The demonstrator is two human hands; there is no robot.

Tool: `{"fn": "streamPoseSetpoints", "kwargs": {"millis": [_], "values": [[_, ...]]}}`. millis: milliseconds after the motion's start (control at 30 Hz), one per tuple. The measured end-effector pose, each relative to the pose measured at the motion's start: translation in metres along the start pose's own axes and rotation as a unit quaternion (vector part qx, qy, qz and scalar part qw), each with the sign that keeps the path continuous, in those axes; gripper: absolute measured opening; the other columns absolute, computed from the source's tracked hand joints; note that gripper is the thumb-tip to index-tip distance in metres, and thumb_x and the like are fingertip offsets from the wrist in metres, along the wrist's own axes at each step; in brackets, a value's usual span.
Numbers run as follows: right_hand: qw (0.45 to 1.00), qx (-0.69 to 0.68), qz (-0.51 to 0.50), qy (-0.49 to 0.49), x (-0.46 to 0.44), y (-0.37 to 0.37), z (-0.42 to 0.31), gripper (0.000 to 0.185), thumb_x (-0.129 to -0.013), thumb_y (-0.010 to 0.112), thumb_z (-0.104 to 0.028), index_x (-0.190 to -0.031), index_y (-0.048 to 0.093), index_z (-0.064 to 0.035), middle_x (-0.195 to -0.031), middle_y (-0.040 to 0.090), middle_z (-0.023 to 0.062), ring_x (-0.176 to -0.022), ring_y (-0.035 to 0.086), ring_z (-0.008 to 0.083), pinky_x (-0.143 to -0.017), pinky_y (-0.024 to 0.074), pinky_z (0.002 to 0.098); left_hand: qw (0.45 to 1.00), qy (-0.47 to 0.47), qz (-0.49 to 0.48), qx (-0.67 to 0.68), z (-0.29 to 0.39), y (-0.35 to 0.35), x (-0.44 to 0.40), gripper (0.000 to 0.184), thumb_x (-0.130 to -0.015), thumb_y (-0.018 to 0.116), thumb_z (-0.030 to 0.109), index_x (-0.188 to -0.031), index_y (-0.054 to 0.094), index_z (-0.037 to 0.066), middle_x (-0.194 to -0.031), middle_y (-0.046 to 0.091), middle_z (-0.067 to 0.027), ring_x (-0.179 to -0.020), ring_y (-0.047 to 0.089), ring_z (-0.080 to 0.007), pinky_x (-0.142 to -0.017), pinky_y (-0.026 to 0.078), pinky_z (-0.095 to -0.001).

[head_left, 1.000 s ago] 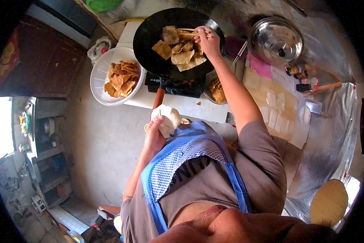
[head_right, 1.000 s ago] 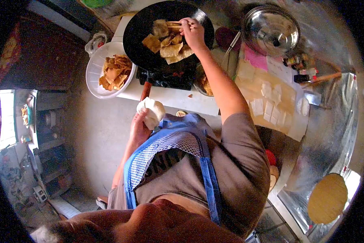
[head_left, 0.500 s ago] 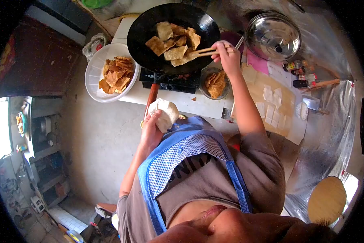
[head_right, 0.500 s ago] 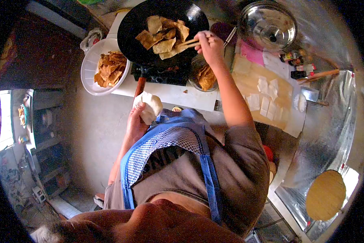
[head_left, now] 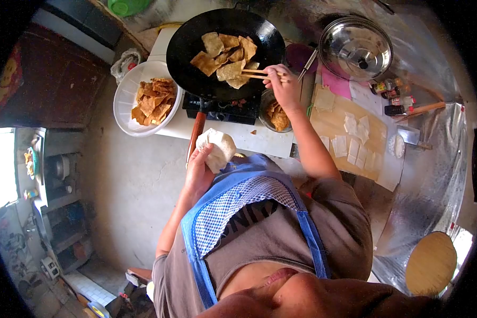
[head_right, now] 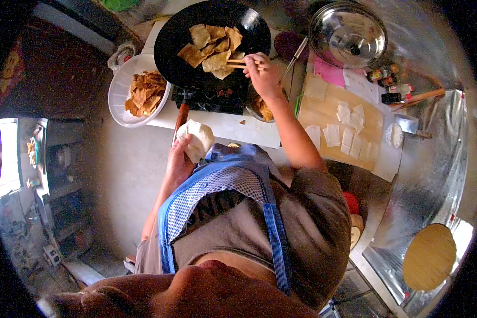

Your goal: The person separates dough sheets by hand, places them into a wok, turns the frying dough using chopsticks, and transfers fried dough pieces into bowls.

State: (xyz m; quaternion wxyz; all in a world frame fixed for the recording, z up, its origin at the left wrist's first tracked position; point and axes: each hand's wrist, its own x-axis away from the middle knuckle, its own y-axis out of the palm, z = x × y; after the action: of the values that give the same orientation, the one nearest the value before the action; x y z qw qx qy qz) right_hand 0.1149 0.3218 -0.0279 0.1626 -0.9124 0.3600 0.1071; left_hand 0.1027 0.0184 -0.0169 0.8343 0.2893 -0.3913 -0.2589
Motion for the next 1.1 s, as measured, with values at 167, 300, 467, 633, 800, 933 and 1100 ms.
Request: {"fn": "streamPoseSetpoints", "kwargs": {"millis": [167,300,467,633,800,933,1100], "values": [[0.992,-0.112,-0.019,0.046,0.010,0.009,0.005,0.025,-0.097,0.047,-0.018,-0.091,0.062,0.0009,-0.082,0.059,0.0022,-0.064,0.061,0.0085,-0.054,0.0488,0.0197,1.000,0.014,0.009,0.004,0.000,0.004,0.002,0.031,-0.092,0.055,0.016,-0.120,0.050,0.003,-0.113,0.060,-0.0118,-0.101,0.061,-0.0232,-0.089,0.050,-0.0388],[0.994,-0.095,0.051,0.030,0.011,-0.008,0.002,0.025,-0.098,0.045,-0.021,-0.089,0.059,-0.0024,-0.078,0.058,0.0026,-0.061,0.059,0.0081,-0.050,0.0470,0.0206,1.000,0.008,0.009,0.005,-0.001,-0.001,0.002,0.040,-0.089,0.059,0.017,-0.124,0.045,0.004,-0.114,0.057,-0.0117,-0.103,0.058,-0.0253,-0.090,0.050,-0.0407],[0.983,-0.134,0.120,0.047,0.011,-0.025,0.018,0.025,-0.097,0.046,-0.023,-0.087,0.055,-0.0030,-0.073,0.057,0.0027,-0.056,0.057,0.0082,-0.044,0.0413,0.0206,1.000,0.011,0.006,0.014,-0.002,-0.002,0.000,0.039,-0.090,0.058,0.017,-0.124,0.045,0.004,-0.114,0.058,-0.0117,-0.102,0.059,-0.0251,-0.089,0.051,-0.0406],[0.959,-0.198,0.173,0.108,0.001,-0.019,0.047,0.028,-0.096,0.047,-0.028,-0.083,0.054,-0.0046,-0.067,0.057,0.0034,-0.051,0.058,0.0103,-0.043,0.0448,0.0228,1.000,0.008,0.004,0.002,-0.003,-0.001,-0.001,0.037,-0.090,0.057,0.018,-0.123,0.047,0.004,-0.114,0.058,-0.0116,-0.102,0.059,-0.0247,-0.088,0.051,-0.0405],[0.942,-0.192,0.218,0.166,-0.005,-0.006,0.049,0.027,-0.095,0.050,-0.026,-0.081,0.055,-0.0036,-0.064,0.057,0.0059,-0.046,0.056,0.0143,-0.041,0.0423,0.0248,1.000,-0.001,-0.003,0.007,-0.004,0.001,-0.003,0.031,-0.092,0.055,0.017,-0.120,0.050,0.004,-0.113,0.060,-0.0113,-0.101,0.061,-0.0234,-0.088,0.050,-0.0392],[0.946,-0.191,0.243,0.101,0.004,-0.020,0.029,0.028,-0.095,0.049,-0.024,-0.077,0.054,-0.0035,-0.059,0.056,0.0062,-0.045,0.054,0.0140,-0.039,0.0402,0.0253,1.000,0.007,0.003,0.007,-0.004,-0.001,-0.002,0.031,-0.092,0.054,0.017,-0.120,0.050,0.004,-0.112,0.060,-0.0112,-0.101,0.061,-0.0234,-0.088,0.050,-0.0393],[0.941,-0.207,0.264,0.045,0.003,-0.035,0.006,0.030,-0.096,0.045,-0.027,-0.081,0.052,-0.0023,-0.058,0.057,0.0087,-0.044,0.051,0.0129,-0.040,0.0393,0.0247,1.000,0.009,0.000,0.020,-0.003,0.001,0.000,0.032,-0.092,0.054,0.016,-0.121,0.049,0.004,-0.112,0.060,-0.0115,-0.101,0.060,-0.0236,-0.088,0.050,-0.0391]]}}
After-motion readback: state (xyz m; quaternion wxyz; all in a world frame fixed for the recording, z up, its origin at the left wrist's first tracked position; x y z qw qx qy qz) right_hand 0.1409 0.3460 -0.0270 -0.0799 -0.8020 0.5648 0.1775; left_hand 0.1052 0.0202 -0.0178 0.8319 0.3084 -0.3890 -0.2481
